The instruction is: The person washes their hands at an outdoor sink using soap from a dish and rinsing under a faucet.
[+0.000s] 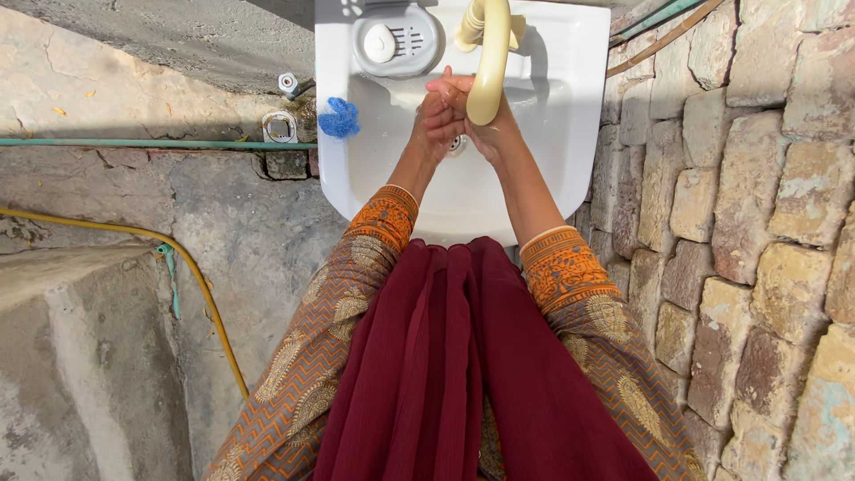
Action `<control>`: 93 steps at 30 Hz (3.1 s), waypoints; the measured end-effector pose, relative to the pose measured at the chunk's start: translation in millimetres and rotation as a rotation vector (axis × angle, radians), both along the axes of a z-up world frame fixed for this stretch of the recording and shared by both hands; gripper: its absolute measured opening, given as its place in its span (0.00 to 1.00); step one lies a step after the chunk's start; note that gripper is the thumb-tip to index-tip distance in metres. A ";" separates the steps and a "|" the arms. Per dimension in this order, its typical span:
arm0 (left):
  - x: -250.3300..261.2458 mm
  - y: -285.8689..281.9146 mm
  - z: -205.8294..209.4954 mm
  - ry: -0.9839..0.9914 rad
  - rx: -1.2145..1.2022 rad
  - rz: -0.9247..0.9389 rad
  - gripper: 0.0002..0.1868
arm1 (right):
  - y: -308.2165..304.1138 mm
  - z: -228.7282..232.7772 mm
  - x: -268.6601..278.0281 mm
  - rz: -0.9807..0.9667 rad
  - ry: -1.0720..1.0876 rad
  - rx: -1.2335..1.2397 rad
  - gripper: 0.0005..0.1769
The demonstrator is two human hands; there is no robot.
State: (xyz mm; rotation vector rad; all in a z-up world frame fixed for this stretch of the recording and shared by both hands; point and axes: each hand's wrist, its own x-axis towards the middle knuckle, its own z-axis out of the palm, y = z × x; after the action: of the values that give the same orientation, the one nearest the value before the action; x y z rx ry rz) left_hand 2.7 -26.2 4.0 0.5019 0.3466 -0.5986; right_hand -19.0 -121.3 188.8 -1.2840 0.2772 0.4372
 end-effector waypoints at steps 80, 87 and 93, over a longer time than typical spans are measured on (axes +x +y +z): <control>20.7 30.8 113.7 -1.300 1.215 -0.416 0.11 | -75.9 -64.6 -112.1 -0.366 0.164 -0.127 0.22; 15.8 -14.3 107.9 -0.823 0.732 -0.358 0.16 | -143.8 -1.3 -116.1 -0.541 0.011 -0.291 0.17; 9.1 -18.0 129.1 -0.493 0.952 -0.511 0.28 | -145.3 75.4 -51.4 -0.508 -0.291 -0.364 0.18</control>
State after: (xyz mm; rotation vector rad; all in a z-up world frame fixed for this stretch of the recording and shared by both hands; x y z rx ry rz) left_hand 11.8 -44.2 133.1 1.6548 -0.0011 -0.7550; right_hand -70.4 -266.6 264.2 -1.5480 0.4338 -0.2443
